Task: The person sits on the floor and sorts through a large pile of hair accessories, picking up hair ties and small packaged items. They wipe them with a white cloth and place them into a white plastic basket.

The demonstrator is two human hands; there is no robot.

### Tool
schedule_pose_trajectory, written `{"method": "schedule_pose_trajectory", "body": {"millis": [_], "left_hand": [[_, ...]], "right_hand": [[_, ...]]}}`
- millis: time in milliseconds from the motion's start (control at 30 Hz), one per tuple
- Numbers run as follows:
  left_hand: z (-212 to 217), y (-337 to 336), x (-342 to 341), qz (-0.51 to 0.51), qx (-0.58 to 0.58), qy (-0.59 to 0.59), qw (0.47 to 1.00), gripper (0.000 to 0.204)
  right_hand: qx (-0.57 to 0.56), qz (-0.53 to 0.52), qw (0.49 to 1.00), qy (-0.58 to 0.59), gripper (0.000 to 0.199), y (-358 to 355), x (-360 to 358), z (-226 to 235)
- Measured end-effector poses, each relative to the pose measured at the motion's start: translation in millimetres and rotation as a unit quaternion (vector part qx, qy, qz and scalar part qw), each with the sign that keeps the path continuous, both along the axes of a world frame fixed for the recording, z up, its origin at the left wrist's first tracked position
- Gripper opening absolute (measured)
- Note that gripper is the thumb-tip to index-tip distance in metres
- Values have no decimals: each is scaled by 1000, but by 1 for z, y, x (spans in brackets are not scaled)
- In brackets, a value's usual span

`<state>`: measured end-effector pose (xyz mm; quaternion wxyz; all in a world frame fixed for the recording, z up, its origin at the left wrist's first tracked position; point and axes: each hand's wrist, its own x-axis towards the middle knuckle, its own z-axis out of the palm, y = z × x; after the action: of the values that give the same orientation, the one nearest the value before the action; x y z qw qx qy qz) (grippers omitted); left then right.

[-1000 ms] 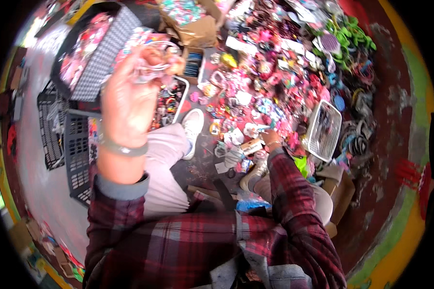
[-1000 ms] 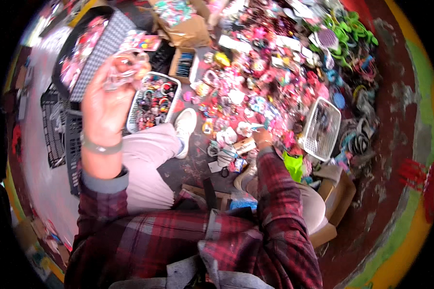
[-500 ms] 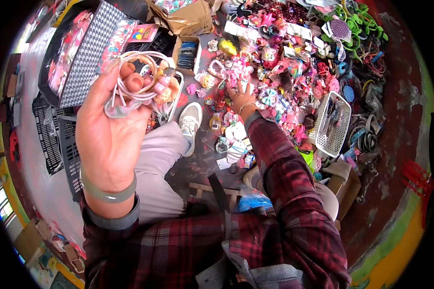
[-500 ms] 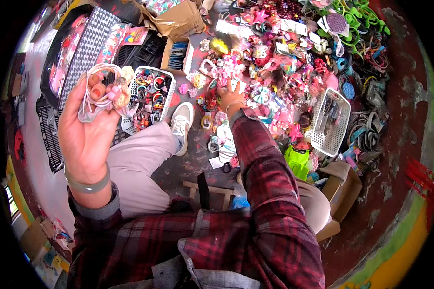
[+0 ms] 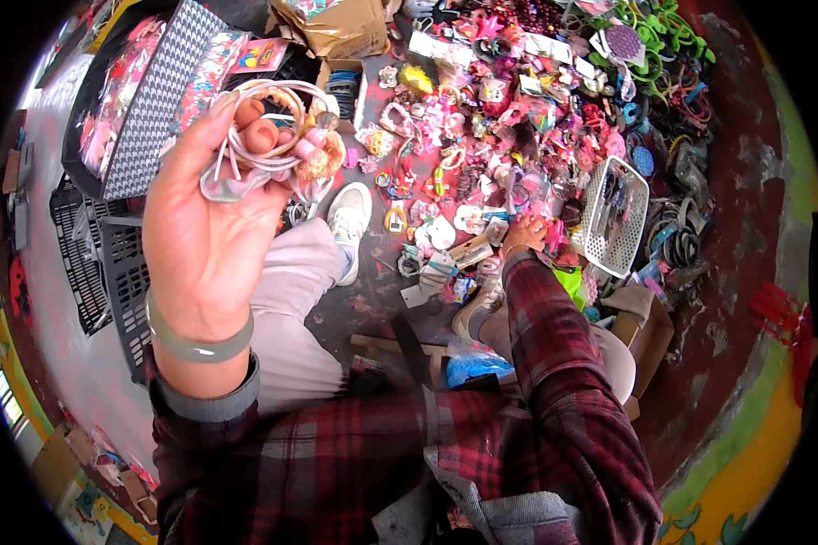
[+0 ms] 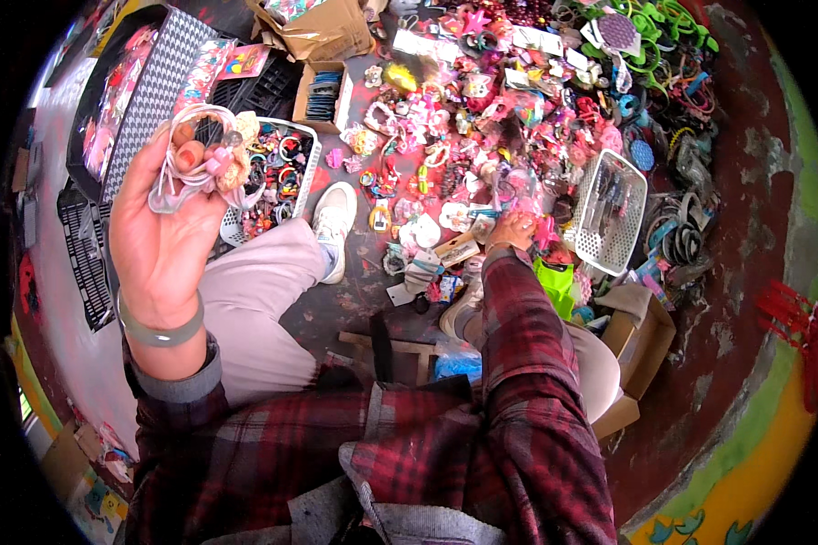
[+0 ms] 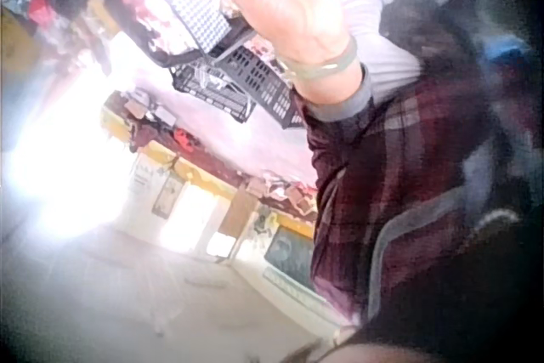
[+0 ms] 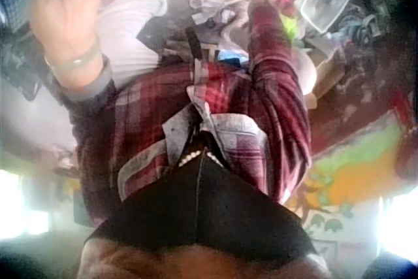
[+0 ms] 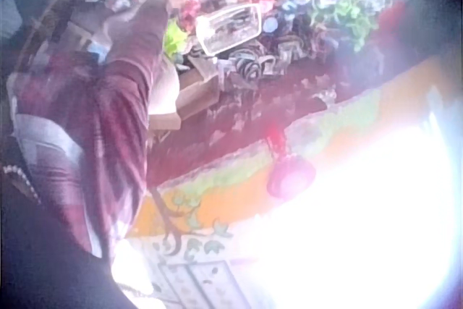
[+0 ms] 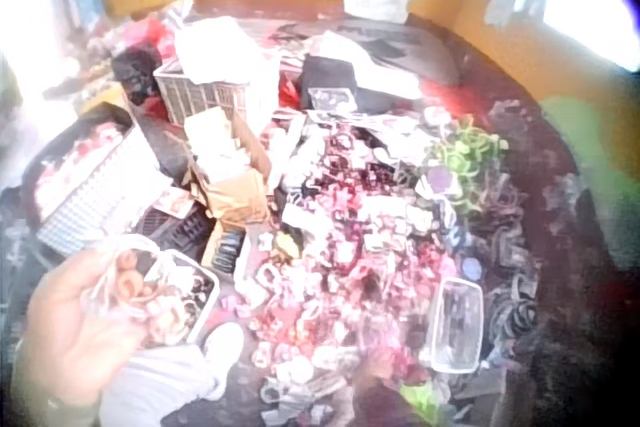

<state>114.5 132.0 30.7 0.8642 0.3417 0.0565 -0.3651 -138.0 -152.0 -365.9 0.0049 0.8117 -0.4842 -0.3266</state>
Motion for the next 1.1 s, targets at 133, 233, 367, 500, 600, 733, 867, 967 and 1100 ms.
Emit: {"method": "schedule_pose_trajectory", "body": {"millis": [133, 233, 367, 500, 600, 733, 867, 967, 1100], "left_hand": [[3, -13, -8, -8, 4, 0, 1000, 14], [2, -15, -10, -2, 21, -5, 1000, 12], [-3, -20, -8, 0, 38, -3, 999, 12], [-10, -16, -3, 1, 42, -10, 999, 15], [-6, -17, -6, 8, 61, -5, 998, 15], [-3, -28, -5, -23, 52, -10, 998, 17], [-5, -19, -9, -4, 59, -4, 998, 17], [-3, -25, -9, -19, 57, -8, 998, 17], [-3, -22, -12, -15, 55, -11, 998, 16]], "right_hand": [[67, -36, 996, 43, 45, -9, 1, 0], [141, 19, 984, -111, 30, -1, 27, 21], [155, 117, 943, -271, 30, 27, 65, 14], [205, 189, 925, -260, 44, 47, 108, 15], [234, 257, 922, -168, 44, 45, 136, 6], [203, 211, 948, -124, 42, 32, 130, -69], [207, 236, 945, -86, 34, 62, 132, -19], [228, 208, 935, -173, 29, 62, 105, -42], [77, 16, 889, -451, 20, 32, 81, -7]]}}
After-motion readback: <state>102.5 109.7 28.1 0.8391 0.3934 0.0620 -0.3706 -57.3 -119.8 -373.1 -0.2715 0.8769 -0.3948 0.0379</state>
